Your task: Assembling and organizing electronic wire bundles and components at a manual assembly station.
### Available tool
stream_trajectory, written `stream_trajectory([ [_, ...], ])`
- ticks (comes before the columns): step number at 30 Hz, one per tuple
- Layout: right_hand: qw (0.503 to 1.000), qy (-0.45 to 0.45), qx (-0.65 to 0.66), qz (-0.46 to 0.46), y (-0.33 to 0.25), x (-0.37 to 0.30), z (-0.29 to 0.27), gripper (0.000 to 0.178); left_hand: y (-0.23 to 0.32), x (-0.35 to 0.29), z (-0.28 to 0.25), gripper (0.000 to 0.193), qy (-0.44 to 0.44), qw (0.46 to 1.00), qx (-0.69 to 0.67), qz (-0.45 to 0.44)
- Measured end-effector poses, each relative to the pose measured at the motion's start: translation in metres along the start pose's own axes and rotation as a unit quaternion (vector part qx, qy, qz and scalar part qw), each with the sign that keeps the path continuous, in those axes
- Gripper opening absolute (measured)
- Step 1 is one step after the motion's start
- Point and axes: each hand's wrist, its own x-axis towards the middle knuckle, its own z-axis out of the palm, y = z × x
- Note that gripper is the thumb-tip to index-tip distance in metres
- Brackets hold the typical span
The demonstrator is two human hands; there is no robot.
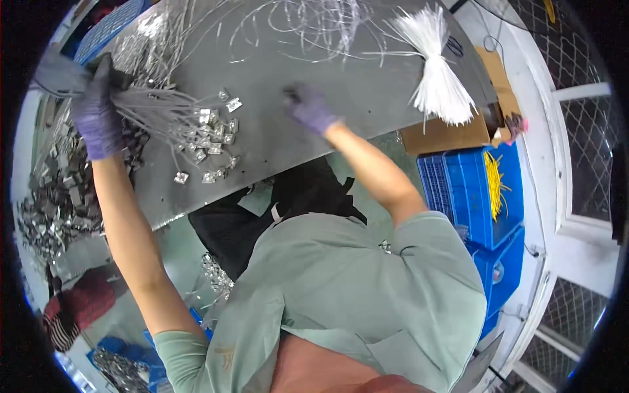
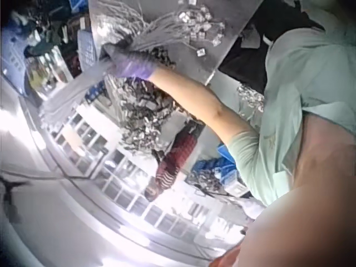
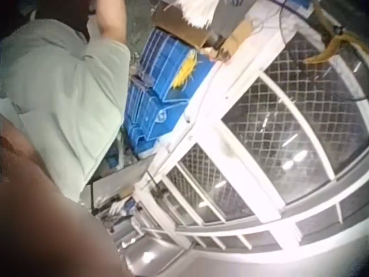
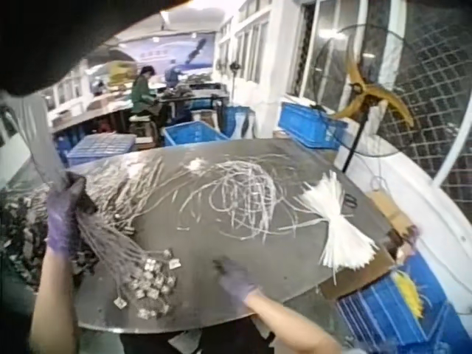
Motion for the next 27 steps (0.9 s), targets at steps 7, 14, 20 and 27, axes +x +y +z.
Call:
stream_trajectory([
  [7, 0.929, 0.194, -0.177, 0.259, 0.118, -0.116, -0.155, 0.040, -0.002, 0.003, 0.030, 0.024, 0.018, 0.998, -0.056, 0.021],
  [14, 0.879, 0.274, -0.176, 0.348, 0.261, -0.170, -0.205, 0.044, 0.013, 0.008, 0.035, 0.029, 0.046, 0.998, -0.013, -0.034],
  [20, 0.935, 0.010, -0.225, 0.275, 0.130, -0.150, -0.154, 0.043, 0.001, -0.005, 0.033, 0.031, 0.000, 0.998, 0.061, -0.021],
  [27, 0.953, -0.250, -0.153, 0.076, -0.076, -0.025, -0.110, 0.041, 0.014, -0.026, 0.021, 0.031, 0.023, 0.981, -0.189, -0.028],
])
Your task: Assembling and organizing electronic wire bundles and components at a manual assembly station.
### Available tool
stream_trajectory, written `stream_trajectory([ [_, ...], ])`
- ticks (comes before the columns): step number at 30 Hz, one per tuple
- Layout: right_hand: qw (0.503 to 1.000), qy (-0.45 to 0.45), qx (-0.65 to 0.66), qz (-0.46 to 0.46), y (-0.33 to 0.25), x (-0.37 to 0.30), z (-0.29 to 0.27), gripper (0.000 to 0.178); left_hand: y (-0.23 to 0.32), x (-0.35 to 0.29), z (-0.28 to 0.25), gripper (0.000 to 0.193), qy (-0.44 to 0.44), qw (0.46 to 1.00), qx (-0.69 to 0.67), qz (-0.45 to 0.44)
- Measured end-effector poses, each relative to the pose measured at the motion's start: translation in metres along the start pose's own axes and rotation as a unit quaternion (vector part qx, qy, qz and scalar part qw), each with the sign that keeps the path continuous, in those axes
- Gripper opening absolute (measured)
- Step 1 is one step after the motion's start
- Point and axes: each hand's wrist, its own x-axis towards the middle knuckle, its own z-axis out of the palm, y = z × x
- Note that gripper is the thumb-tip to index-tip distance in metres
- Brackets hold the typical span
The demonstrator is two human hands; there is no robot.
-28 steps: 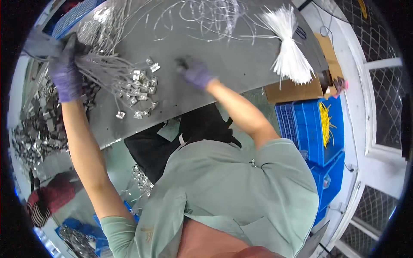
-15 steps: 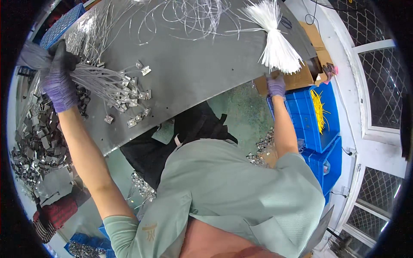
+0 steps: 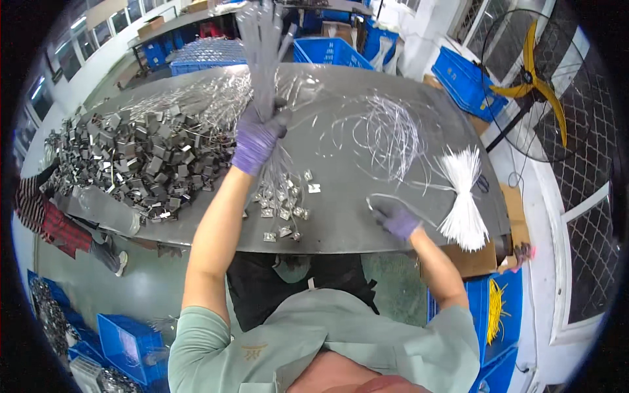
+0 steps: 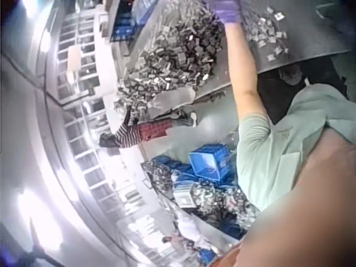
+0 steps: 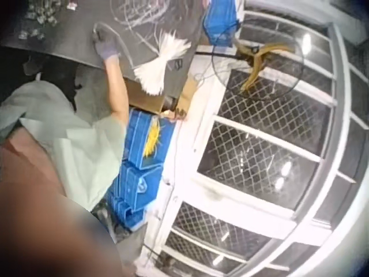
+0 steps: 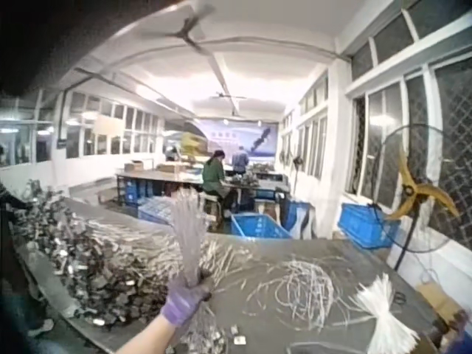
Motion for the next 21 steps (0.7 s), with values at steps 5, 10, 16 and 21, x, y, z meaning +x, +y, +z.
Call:
stream_trajectory([
  [5, 0.978, 0.093, -0.023, -0.187, -0.116, 0.084, -0.085, 0.038, -0.004, -0.007, 0.008, 0.033, -0.073, 0.996, 0.052, -0.019],
  [10, 0.962, 0.024, 0.027, -0.270, -0.231, 0.090, -0.128, 0.034, 0.013, -0.014, 0.008, 0.049, -0.125, 0.989, 0.066, -0.043],
  [16, 0.971, -0.067, -0.064, -0.222, -0.205, 0.084, -0.125, 0.028, 0.003, -0.008, -0.004, 0.051, -0.176, 0.981, -0.028, -0.075],
  [21, 0.930, -0.054, -0.306, -0.199, -0.124, 0.075, -0.146, 0.023, -0.003, -0.006, -0.001, 0.046, -0.171, 0.979, -0.058, -0.094],
])
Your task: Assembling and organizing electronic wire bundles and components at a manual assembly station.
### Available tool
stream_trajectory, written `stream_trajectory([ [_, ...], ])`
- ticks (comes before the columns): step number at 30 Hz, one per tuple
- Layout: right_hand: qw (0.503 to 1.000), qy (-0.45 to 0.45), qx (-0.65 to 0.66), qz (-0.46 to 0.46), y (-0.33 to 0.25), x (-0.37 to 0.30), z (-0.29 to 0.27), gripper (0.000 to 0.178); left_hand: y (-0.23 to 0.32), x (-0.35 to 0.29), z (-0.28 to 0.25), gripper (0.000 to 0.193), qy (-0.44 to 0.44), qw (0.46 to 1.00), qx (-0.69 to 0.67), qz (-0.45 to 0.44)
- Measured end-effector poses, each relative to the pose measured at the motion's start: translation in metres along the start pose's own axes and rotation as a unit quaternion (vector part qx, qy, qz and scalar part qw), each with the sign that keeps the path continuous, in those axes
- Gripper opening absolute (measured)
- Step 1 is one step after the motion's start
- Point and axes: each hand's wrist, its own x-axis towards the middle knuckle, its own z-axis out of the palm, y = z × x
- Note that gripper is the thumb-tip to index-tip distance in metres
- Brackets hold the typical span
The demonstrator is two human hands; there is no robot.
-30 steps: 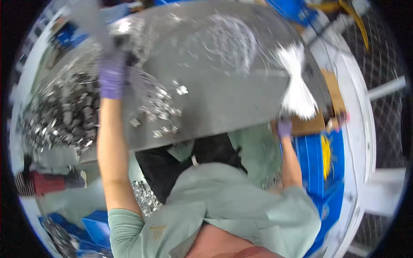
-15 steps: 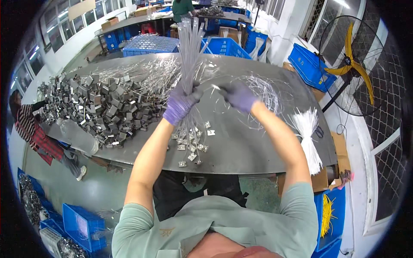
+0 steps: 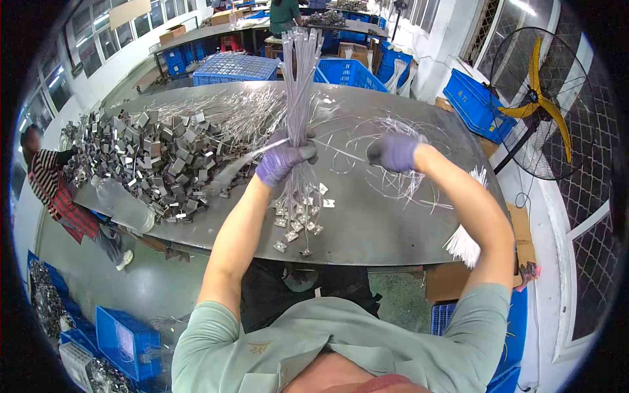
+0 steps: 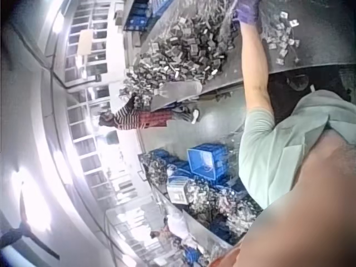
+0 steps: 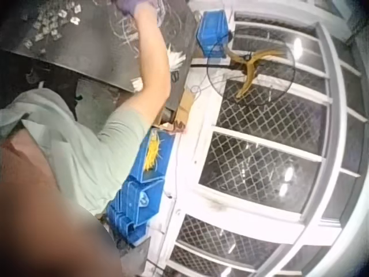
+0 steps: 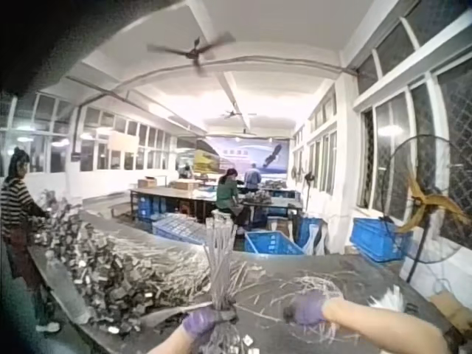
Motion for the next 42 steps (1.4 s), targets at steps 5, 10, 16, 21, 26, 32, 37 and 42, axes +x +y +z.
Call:
stream_trajectory([
  [5, 0.980, -0.139, -0.071, -0.126, -0.038, -0.063, -0.014, 0.019, -0.004, 0.004, -0.002, 0.043, 0.012, 0.998, 0.061, -0.003],
  [10, 0.949, 0.016, 0.069, -0.308, -0.134, -0.084, -0.082, 0.019, -0.017, -0.004, -0.008, 0.034, 0.028, 0.995, 0.090, 0.035],
  [16, 0.922, 0.215, 0.071, -0.313, -0.188, 0.032, -0.078, 0.028, -0.028, 0.012, 0.003, 0.028, -0.002, 0.991, 0.104, 0.079],
  [21, 0.880, 0.244, 0.205, -0.353, -0.196, 0.022, -0.056, 0.037, -0.033, 0.009, -0.009, 0.035, 0.035, 0.991, 0.075, 0.105],
  [26, 0.719, 0.331, 0.557, -0.253, -0.113, -0.009, -0.037, 0.032, -0.029, 0.003, -0.002, 0.047, 0.053, 0.994, -0.034, 0.093],
  [32, 0.726, 0.178, 0.651, -0.134, -0.052, 0.116, 0.032, 0.024, -0.028, 0.009, 0.011, 0.055, 0.024, 0.992, -0.110, 0.057],
  [37, 0.667, -0.008, 0.729, -0.153, -0.073, 0.142, 0.027, 0.029, -0.025, 0.008, -0.005, 0.040, 0.019, 0.994, -0.104, -0.004],
  [42, 0.629, -0.041, 0.751, -0.195, -0.076, 0.138, 0.023, 0.030, -0.020, 0.006, 0.004, 0.036, 0.027, 0.996, -0.080, 0.017],
])
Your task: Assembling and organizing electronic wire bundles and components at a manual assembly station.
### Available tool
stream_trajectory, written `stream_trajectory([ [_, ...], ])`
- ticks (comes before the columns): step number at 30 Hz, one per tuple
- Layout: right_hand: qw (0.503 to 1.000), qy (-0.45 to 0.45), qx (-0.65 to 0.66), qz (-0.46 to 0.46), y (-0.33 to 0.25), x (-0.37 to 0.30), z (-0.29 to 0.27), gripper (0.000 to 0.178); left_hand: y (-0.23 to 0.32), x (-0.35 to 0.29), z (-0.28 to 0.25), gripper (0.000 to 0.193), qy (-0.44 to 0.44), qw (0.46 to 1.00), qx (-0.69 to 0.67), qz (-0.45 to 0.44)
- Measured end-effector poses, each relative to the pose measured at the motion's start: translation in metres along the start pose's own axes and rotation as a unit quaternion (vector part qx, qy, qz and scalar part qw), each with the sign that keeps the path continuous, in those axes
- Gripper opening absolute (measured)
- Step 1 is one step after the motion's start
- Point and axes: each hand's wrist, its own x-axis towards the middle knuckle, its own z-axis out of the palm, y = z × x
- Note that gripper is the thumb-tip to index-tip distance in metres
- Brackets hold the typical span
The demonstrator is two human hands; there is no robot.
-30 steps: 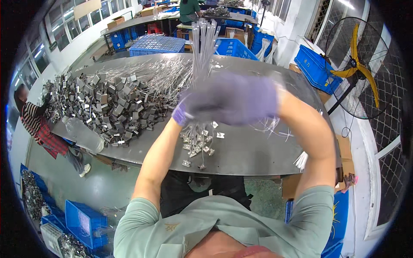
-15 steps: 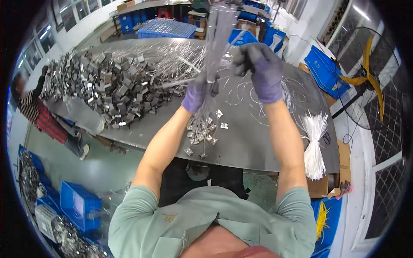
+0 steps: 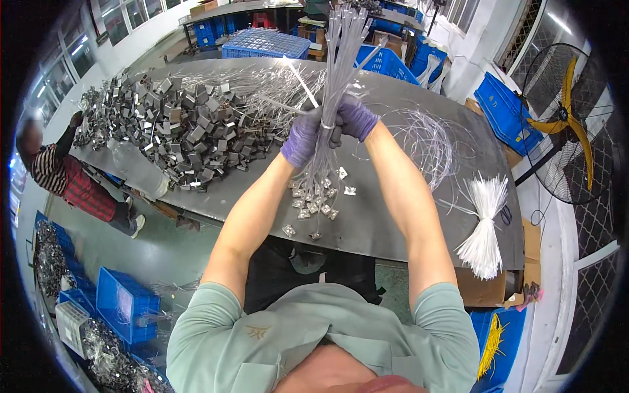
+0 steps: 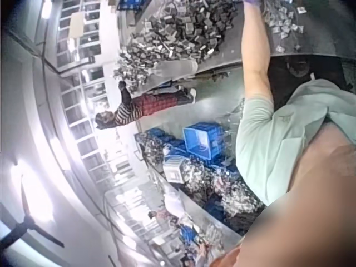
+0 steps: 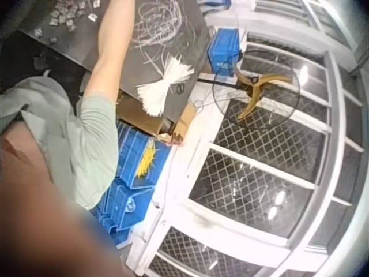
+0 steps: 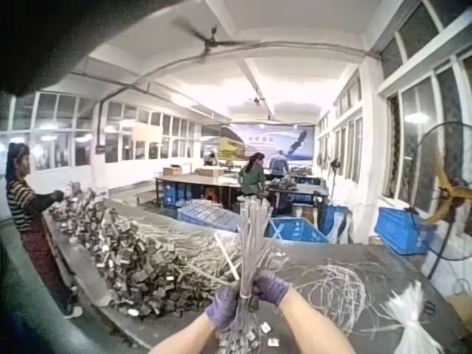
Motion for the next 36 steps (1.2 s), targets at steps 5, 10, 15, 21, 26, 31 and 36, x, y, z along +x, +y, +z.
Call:
stream_trajectory([
  [5, 0.997, -0.069, -0.003, 0.041, -0.010, -0.007, 0.005, 0.029, -0.003, 0.003, -0.002, 0.033, -0.016, 1.000, 0.004, 0.010],
  [10, 0.993, -0.009, -0.119, -0.013, -0.007, -0.009, 0.001, 0.032, 0.000, -0.008, 0.005, 0.035, 0.037, 0.999, -0.020, 0.029],
  [15, 0.979, 0.134, 0.067, -0.138, 0.028, -0.003, 0.003, 0.028, -0.018, -0.030, -0.009, 0.031, 0.165, 0.882, 0.399, 0.188],
  [21, 0.951, 0.254, 0.035, -0.173, 0.036, -0.009, 0.003, 0.024, -0.008, -0.039, -0.018, 0.031, 0.256, 0.804, 0.438, 0.310],
  [26, 0.930, 0.308, -0.051, -0.195, 0.024, -0.039, 0.025, 0.021, -0.010, -0.034, -0.024, 0.035, 0.186, 0.972, -0.031, 0.142],
  [31, 0.760, 0.351, -0.379, -0.395, 0.003, -0.088, 0.054, 0.018, 0.014, -0.033, 0.009, 0.063, 0.087, 0.969, -0.180, 0.145],
  [36, 0.554, 0.134, -0.684, -0.456, -0.028, -0.097, 0.093, 0.024, 0.008, -0.033, 0.003, 0.053, 0.050, 0.955, -0.239, 0.168],
])
